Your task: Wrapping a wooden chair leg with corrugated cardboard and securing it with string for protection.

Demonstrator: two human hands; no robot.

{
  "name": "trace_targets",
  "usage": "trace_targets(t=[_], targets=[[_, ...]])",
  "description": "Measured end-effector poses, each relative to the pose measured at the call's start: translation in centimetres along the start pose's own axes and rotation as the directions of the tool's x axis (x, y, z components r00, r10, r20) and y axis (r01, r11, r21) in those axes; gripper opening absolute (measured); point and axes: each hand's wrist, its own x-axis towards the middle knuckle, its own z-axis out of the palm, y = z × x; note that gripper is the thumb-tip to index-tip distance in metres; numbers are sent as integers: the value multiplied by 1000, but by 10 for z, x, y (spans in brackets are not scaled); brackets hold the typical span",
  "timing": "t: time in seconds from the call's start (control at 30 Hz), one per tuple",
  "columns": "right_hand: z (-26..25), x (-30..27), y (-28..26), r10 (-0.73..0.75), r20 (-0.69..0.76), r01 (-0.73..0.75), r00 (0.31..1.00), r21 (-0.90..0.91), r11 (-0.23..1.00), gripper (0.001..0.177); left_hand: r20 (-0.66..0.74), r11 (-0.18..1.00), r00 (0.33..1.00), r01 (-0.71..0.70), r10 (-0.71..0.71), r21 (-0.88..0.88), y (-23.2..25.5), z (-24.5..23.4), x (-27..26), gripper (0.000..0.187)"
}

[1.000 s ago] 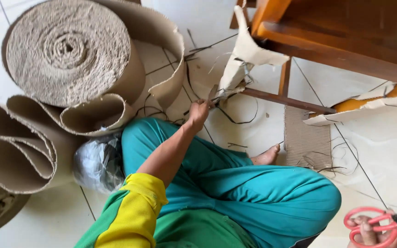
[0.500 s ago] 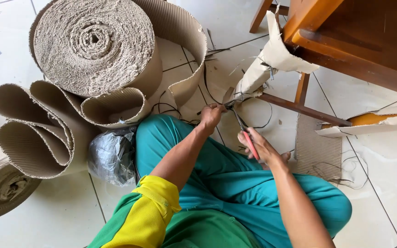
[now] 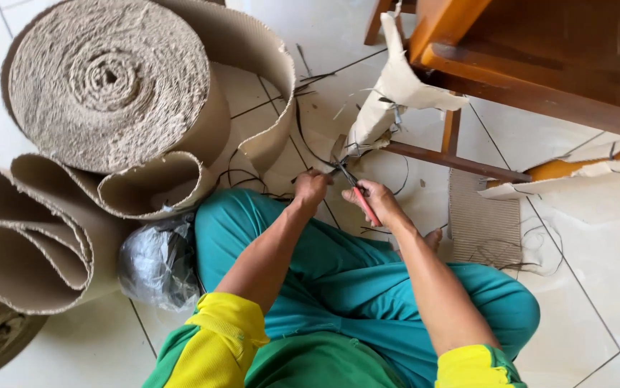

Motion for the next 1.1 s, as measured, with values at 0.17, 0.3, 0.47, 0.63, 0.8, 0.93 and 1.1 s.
trace_targets(t=[0.17, 0.3, 0.47, 0.63, 0.8, 0.93, 1.1], targets=[[-36, -50, -31, -290, -5, 257, 957, -453, 854, 32, 17, 997, 999, -48, 47, 64, 11, -14, -10, 20], [-103, -62, 11, -75, 42, 78, 996, -812, 578, 35, 182, 957, 978, -148, 104, 250, 43, -20, -42, 45], [-149, -41, 88, 136, -109, -161, 985, -869, 469, 31, 276, 934, 946, -246, 173, 260, 60, -7, -70, 42], [-142, -14, 87, 256, -161, -254, 953, -885, 390, 30, 363, 982, 920, -180, 150, 49, 76, -4, -94, 46], [-131, -72, 2, -96, -109, -15, 989, -732, 681, 47, 369, 959, 886, -262, 283, -107, 107, 10, -143, 38], [-89, -164, -114, -337, 95, 305, 937, 254, 918, 86, 348, 839, 764, -483, 543, -249, 144, 38, -189, 28], [-36, -137, -54, -441, -136, 444, 887, 513, 734, 27, 341, 852, 787, -421, 514, -312, 168, 56, -209, 34]])
